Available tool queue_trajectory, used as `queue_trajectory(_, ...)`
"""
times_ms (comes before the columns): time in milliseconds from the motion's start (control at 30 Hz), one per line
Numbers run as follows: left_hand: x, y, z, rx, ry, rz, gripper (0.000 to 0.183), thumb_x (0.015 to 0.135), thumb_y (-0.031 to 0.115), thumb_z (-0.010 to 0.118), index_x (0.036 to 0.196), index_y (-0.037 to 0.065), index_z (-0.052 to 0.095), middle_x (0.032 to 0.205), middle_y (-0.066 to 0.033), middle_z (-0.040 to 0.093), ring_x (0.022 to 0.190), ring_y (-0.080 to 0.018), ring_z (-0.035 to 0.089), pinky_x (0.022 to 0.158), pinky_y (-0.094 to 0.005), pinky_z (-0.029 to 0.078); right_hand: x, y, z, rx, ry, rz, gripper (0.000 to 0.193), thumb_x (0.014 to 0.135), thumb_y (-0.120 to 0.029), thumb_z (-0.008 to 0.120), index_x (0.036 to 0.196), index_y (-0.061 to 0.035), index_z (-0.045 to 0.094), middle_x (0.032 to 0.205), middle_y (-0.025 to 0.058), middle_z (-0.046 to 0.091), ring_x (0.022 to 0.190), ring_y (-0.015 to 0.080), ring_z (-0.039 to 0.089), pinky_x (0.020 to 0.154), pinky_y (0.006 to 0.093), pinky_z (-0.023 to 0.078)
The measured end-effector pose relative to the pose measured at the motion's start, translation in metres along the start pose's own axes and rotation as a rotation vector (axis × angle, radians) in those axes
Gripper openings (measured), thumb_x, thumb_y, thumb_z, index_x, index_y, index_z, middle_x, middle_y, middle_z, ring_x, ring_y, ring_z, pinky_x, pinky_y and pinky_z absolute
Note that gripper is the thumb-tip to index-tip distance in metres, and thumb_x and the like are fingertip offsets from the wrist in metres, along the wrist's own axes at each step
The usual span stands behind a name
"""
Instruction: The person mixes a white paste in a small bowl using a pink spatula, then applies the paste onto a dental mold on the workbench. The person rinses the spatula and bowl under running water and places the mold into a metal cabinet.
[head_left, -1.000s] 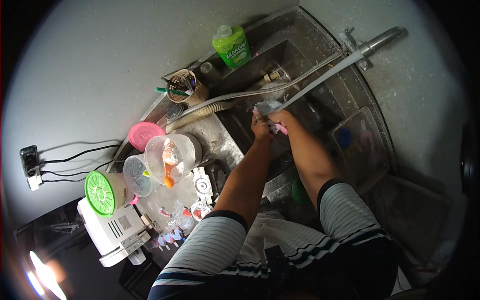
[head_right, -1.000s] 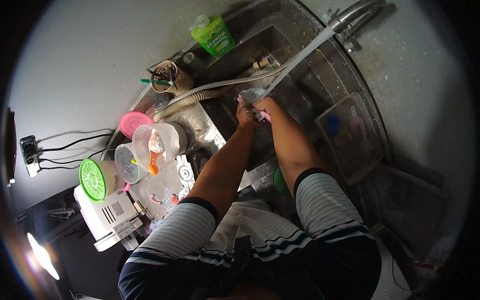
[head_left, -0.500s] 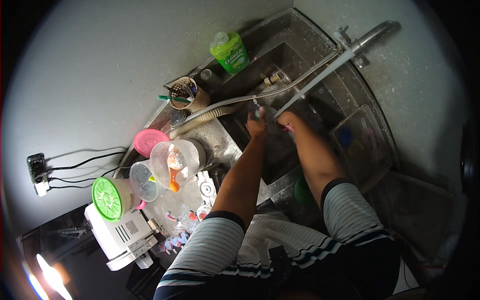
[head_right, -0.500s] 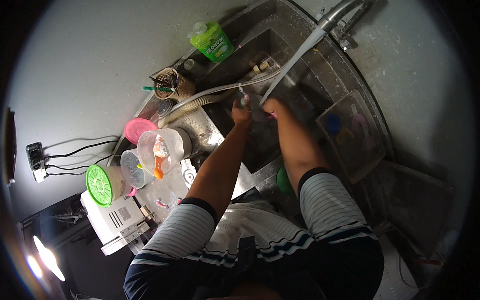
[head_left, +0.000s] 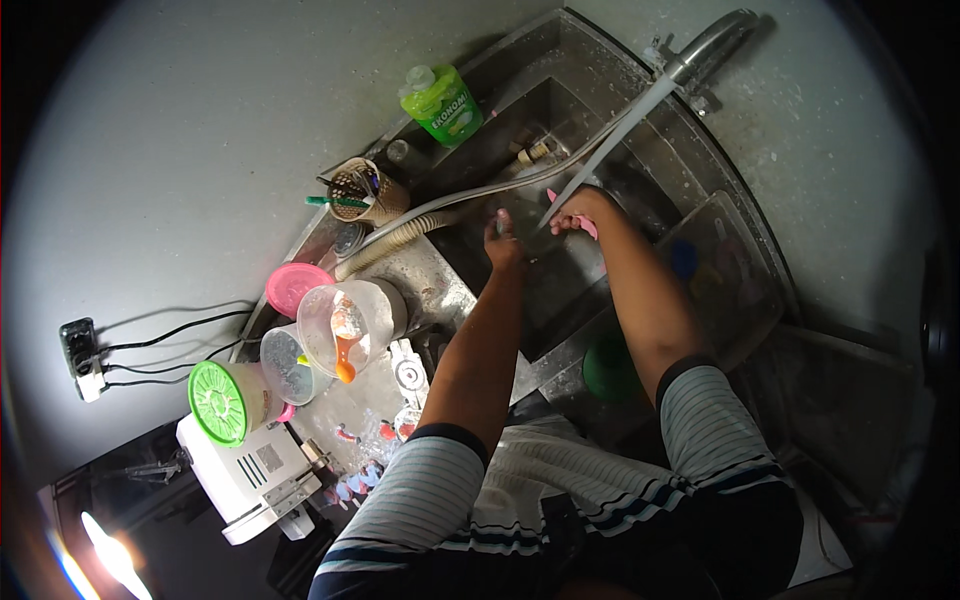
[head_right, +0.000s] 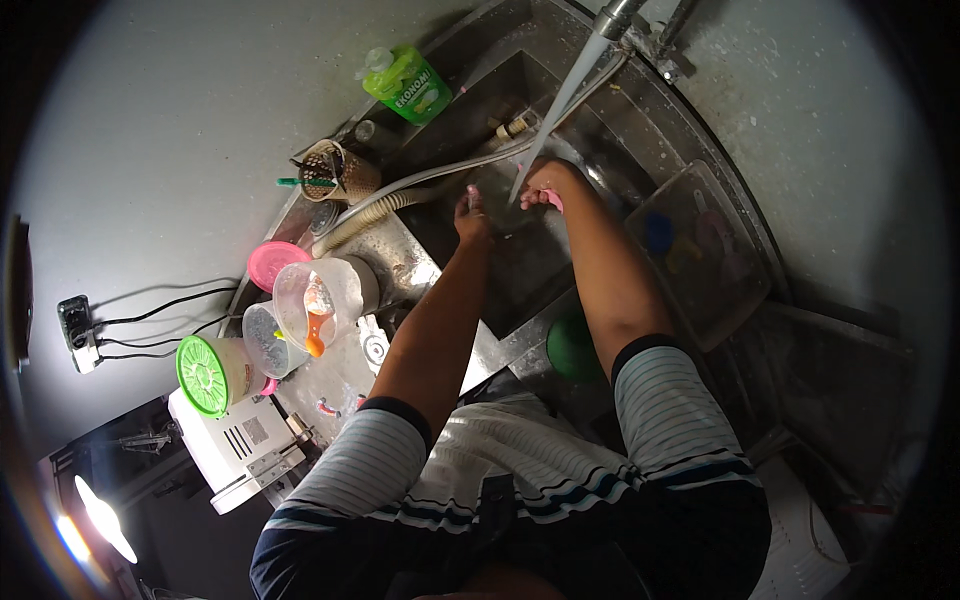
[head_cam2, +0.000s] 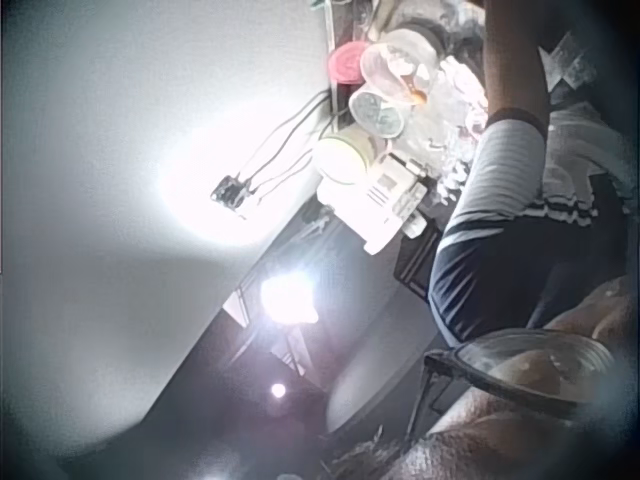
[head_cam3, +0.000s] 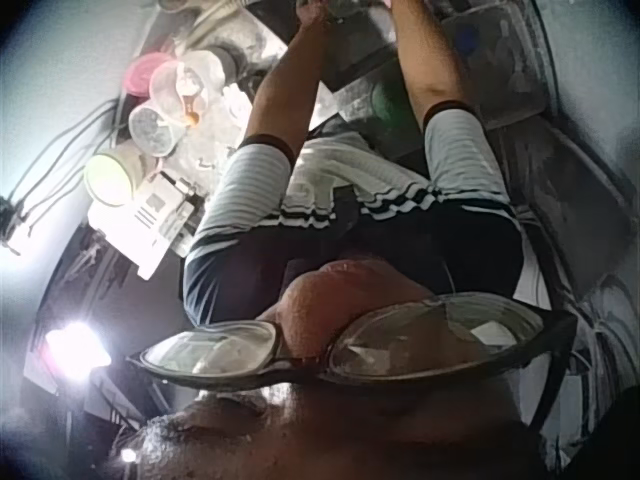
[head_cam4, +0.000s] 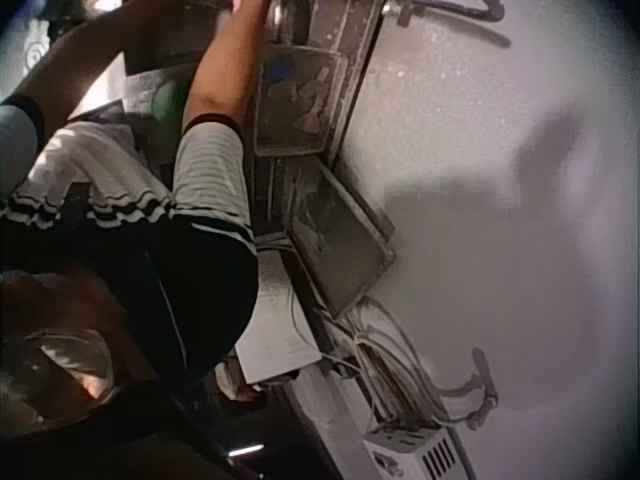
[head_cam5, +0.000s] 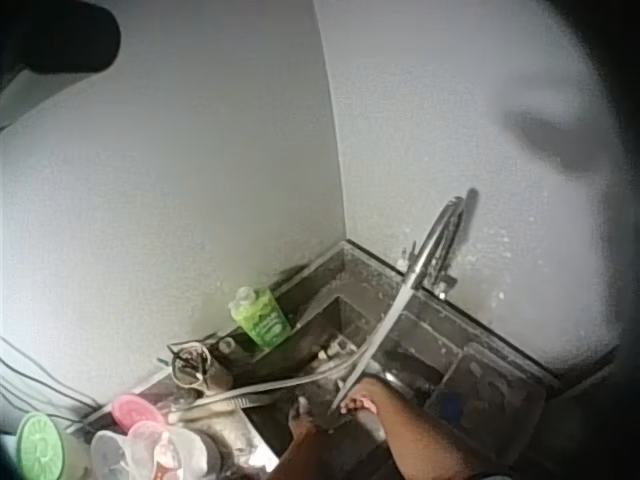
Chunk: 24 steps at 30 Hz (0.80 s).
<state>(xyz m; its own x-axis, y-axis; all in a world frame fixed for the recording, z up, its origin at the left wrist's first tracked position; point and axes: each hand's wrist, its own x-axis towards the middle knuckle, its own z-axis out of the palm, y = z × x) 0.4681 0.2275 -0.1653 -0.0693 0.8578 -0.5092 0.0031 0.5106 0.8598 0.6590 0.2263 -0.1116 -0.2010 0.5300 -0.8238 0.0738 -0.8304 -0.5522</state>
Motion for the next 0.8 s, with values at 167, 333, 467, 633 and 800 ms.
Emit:
queue_trajectory(167, -0.007, -0.03, 0.035, -0.529, -0.528, -0.095, 0.06, 0.097, 0.058, 0.051, 0.119, 0.003, 0.059, 0.113, -0.0104, 0.064, 0.105, -0.0304, 0.063, 0.094, -0.037, 0.048, 0.038, 0.039, 0.0, -0.242, 0.353, -0.249, 0.04, 0.095, -0.031, 0.055, 0.114, 0.0034, 0.063, 0.102, 0.0258, 0.068, 0.088, 0.0358, 0.071, 0.074, 0.0425, 0.059)
queue_trajectory(333, -0.004, -0.027, 0.05, -0.625, -0.583, -0.202, 0.063, 0.099, 0.062, 0.041, 0.127, 0.007, 0.053, 0.12, -0.0108, 0.061, 0.106, -0.0302, 0.062, 0.094, -0.0396, 0.05, 0.09, 0.079, 0.024, -0.285, 0.679, -0.612, 0.046, 0.094, -0.036, 0.054, 0.122, -0.0017, 0.065, 0.119, 0.0231, 0.067, 0.11, 0.0383, 0.066, 0.092, 0.043, 0.053)
queue_trajectory(467, 0.034, -0.034, 0.015, -0.492, -0.529, -0.159, 0.078, 0.094, 0.071, 0.036, 0.139, 0.008, 0.044, 0.132, -0.0153, 0.055, 0.112, -0.0362, 0.059, 0.093, -0.0545, 0.049, 0.077, 0.011, 0.041, -0.684, 0.319, -0.258, 0.044, 0.094, -0.033, 0.051, 0.12, -0.0012, 0.066, 0.117, 0.023, 0.067, 0.097, 0.0348, 0.068, 0.08, 0.0407, 0.055)
queue_trajectory(633, 0.006, -0.024, 0.0, -0.539, -0.416, -0.474, 0.089, 0.087, 0.081, 0.036, 0.145, 0.014, 0.04, 0.142, -0.0181, 0.048, 0.117, -0.0454, 0.054, 0.086, -0.0678, 0.048, 0.051, 0.006, 0.025, -1.073, -0.107, -0.014, 0.039, 0.092, -0.026, 0.052, 0.116, 0.002, 0.065, 0.113, 0.0245, 0.068, 0.094, 0.0354, 0.069, 0.077, 0.0428, 0.055)
queue_trajectory(800, -0.007, 0.018, 0.025, 0.0, -0.523, -0.633, 0.094, 0.082, 0.086, 0.038, 0.144, 0.016, 0.042, 0.143, -0.0183, 0.047, 0.115, -0.0452, 0.055, 0.08, -0.0688, 0.049, 0.081, 0.062, 0.008, -0.823, 0.479, -0.362, 0.031, 0.083, -0.018, 0.06, 0.106, 0.0014, 0.07, 0.095, 0.0145, 0.072, 0.087, 0.0281, 0.068, 0.079, 0.04, 0.053)
